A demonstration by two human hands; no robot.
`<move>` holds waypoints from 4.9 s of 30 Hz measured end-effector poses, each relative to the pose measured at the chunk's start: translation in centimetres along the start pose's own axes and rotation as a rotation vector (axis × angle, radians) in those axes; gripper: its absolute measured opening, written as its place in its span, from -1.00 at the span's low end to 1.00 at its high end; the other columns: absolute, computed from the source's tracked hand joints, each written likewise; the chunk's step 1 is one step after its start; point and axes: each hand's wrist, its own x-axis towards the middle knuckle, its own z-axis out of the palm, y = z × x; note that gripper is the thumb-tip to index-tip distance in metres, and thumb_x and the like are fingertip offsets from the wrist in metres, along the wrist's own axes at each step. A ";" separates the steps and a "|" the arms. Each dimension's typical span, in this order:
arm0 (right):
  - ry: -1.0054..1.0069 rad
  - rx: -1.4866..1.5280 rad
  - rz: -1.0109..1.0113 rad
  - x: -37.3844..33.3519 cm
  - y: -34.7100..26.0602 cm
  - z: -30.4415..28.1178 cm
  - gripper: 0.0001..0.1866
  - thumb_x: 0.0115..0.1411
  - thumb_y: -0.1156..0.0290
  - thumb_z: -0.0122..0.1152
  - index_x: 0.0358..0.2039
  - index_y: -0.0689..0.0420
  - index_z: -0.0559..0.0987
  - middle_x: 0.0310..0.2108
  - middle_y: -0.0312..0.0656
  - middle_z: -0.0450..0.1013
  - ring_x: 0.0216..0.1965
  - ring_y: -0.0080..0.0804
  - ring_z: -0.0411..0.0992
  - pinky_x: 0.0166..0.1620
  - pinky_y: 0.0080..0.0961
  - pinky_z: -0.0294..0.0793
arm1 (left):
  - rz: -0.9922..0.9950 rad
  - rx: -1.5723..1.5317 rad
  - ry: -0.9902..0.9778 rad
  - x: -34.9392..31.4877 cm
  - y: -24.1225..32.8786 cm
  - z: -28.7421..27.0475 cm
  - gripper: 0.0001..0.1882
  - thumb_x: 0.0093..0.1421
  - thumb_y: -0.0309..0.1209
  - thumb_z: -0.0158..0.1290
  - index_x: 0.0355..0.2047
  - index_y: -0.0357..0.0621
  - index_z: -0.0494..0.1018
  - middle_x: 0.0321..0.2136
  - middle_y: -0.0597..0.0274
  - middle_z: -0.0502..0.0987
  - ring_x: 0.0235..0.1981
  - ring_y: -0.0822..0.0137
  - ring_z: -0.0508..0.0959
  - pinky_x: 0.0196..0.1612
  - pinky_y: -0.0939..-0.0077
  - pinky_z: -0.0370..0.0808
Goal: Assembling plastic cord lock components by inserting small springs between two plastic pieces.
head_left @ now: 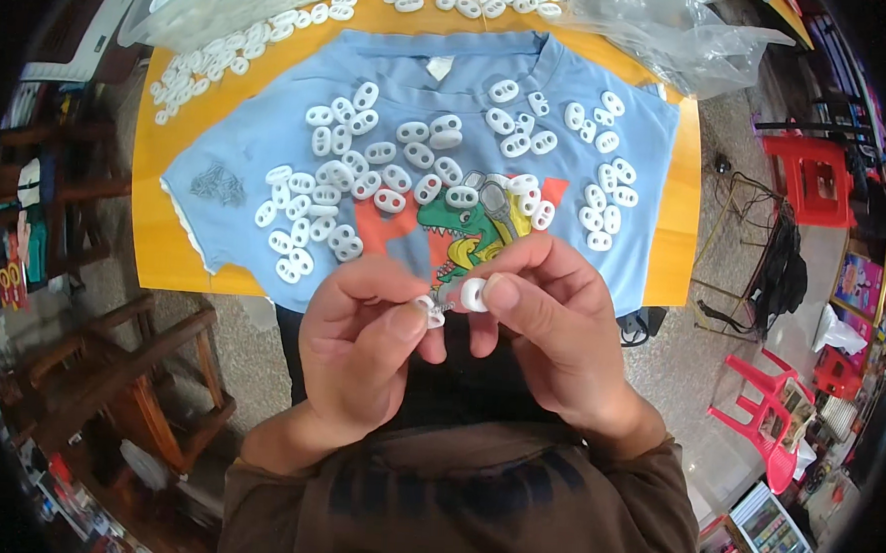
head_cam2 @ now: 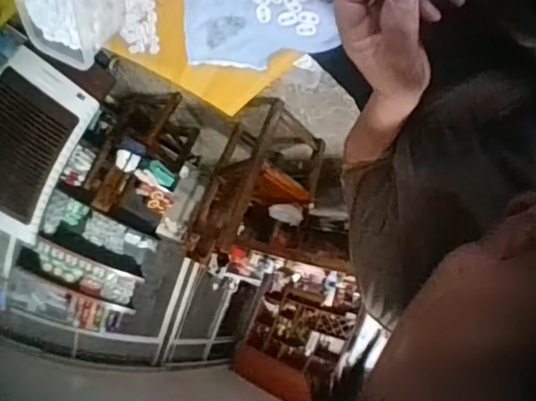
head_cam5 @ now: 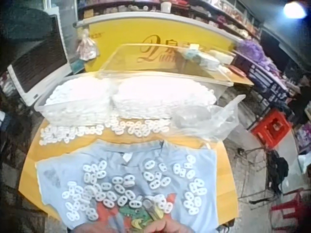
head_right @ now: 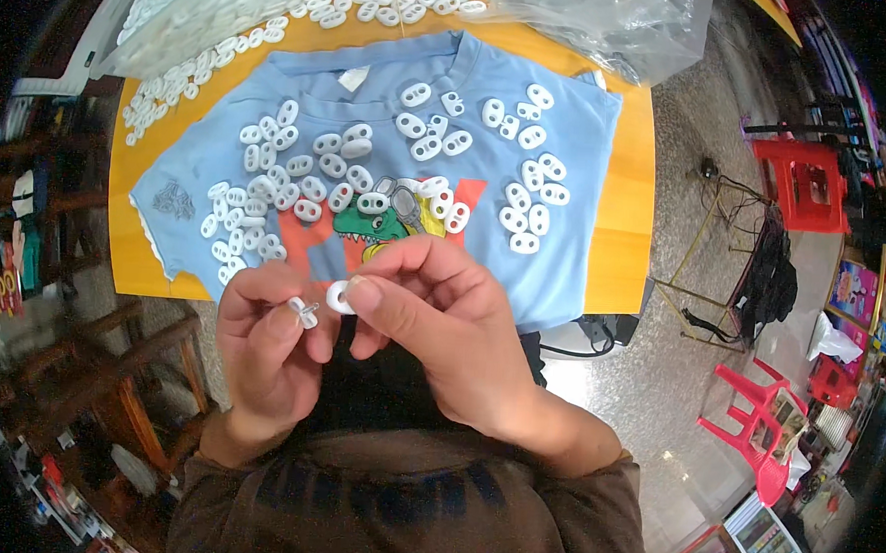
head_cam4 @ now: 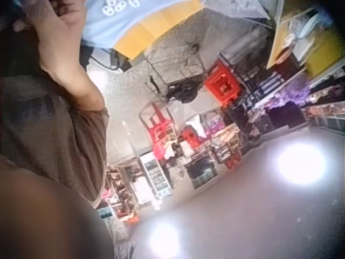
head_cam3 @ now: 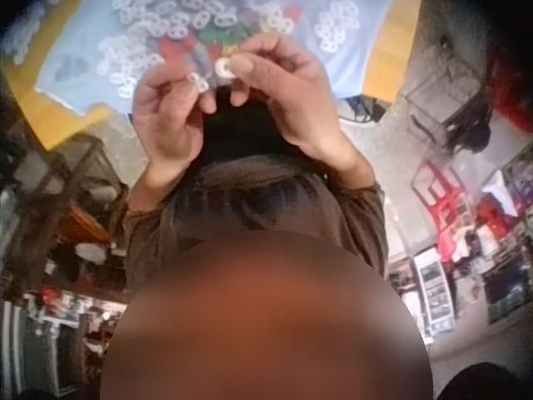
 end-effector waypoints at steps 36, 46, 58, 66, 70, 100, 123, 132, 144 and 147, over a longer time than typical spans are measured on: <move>-0.011 -0.347 -0.676 0.9 3.0 1.0 -0.86 0.09 0.66 0.11 -0.30 0.29 0.43 -0.41 -0.20 0.44 -0.49 -0.63 0.39 -0.40 -0.72 0.38 | 0.234 0.236 0.041 0.0 -1.0 0.3 -0.85 0.10 -0.65 -0.05 -0.28 -0.27 0.34 -0.45 0.21 0.36 -0.57 0.48 0.43 -0.49 0.69 0.41; 0.072 -0.357 -0.581 0.6 3.3 1.1 -0.86 0.08 0.63 0.12 -0.30 0.30 0.48 -0.40 -0.19 0.43 -0.49 -0.56 0.36 -0.43 -0.67 0.32 | 0.116 0.114 0.097 -0.5 -0.7 1.5 -0.75 0.11 -0.52 -0.04 -0.17 -0.30 0.32 -0.31 0.17 0.44 -0.45 0.47 0.41 -0.38 0.65 0.37; -0.086 -0.641 -0.705 0.7 2.5 -0.1 -0.70 0.02 0.62 0.16 -0.18 0.29 0.47 -0.37 -0.16 0.43 -0.41 -0.45 0.38 -0.36 -0.59 0.36 | 0.065 0.155 0.048 -0.9 -0.4 0.6 -0.62 0.15 -0.50 -0.07 -0.01 -0.36 0.25 -0.14 0.07 0.42 -0.14 0.33 0.43 -0.02 0.44 0.35; -0.219 -0.622 -0.687 1.3 1.7 -0.9 -0.63 -0.03 0.62 0.22 -0.14 0.23 0.46 -0.30 -0.16 0.42 -0.35 -0.39 0.39 -0.33 -0.53 0.38 | 0.062 0.103 0.051 -0.9 -0.3 1.0 -0.64 0.16 -0.57 -0.04 -0.01 -0.37 0.28 -0.19 0.10 0.46 -0.20 0.40 0.46 -0.07 0.55 0.39; -0.283 -0.703 -0.756 1.7 1.0 -1.5 -0.64 -0.03 0.59 0.23 -0.16 0.22 0.46 -0.30 -0.17 0.42 -0.35 -0.36 0.38 -0.31 -0.52 0.37 | 0.011 0.111 0.033 -0.8 -0.2 1.2 -0.62 0.18 -0.55 -0.05 0.01 -0.36 0.25 -0.19 0.10 0.46 -0.23 0.40 0.47 -0.12 0.56 0.41; -0.326 -0.764 -0.992 3.1 3.4 -1.3 -0.70 0.23 0.27 -0.09 -0.15 0.23 0.34 -0.43 -0.16 0.32 -0.44 -0.28 0.27 -0.34 -0.40 0.27 | 0.161 0.298 -0.111 -1.2 -1.2 -0.1 -0.72 0.14 -0.58 0.01 -0.13 -0.29 0.28 -0.40 0.20 0.38 -0.50 0.50 0.42 -0.46 0.67 0.39; -0.395 -0.484 -0.912 3.3 4.5 -1.4 -0.73 0.23 0.26 -0.09 -0.26 0.21 0.42 -0.46 -0.17 0.39 -0.50 -0.34 0.26 -0.37 -0.44 0.23 | 0.250 0.479 -0.096 -1.8 -0.8 0.1 -0.76 0.07 -0.57 0.09 -0.23 -0.27 0.34 -0.51 0.17 0.45 -0.58 0.46 0.47 -0.52 0.62 0.41; -0.420 -0.491 -0.902 3.3 4.9 -1.3 -0.71 0.22 0.28 -0.08 -0.17 0.22 0.39 -0.45 -0.18 0.37 -0.48 -0.37 0.28 -0.35 -0.43 0.26 | 0.279 0.564 -0.073 -1.7 -0.7 -0.3 -0.75 0.01 -0.59 0.13 -0.27 -0.24 0.39 -0.52 0.18 0.46 -0.54 0.43 0.47 -0.47 0.60 0.40; -0.445 -0.607 -0.940 2.5 5.1 0.0 -0.76 0.23 0.39 -0.10 -0.14 0.23 0.36 -0.34 -0.14 0.40 -0.39 -0.29 0.32 -0.29 -0.37 0.28 | 0.379 0.632 -0.114 -1.8 0.9 -2.3 -0.68 -0.05 -0.57 0.15 -0.23 -0.22 0.41 -0.52 0.21 0.46 -0.55 0.39 0.46 -0.47 0.60 0.38; -0.432 -0.775 -0.970 2.2 5.2 1.0 -0.78 0.17 0.52 -0.05 -0.15 0.24 0.34 -0.33 -0.12 0.41 -0.40 -0.30 0.33 -0.30 -0.38 0.31 | 0.302 0.625 -0.115 -2.4 1.8 -3.1 -0.69 -0.05 -0.55 0.17 -0.23 -0.19 0.43 -0.48 0.22 0.47 -0.50 0.38 0.47 -0.44 0.60 0.39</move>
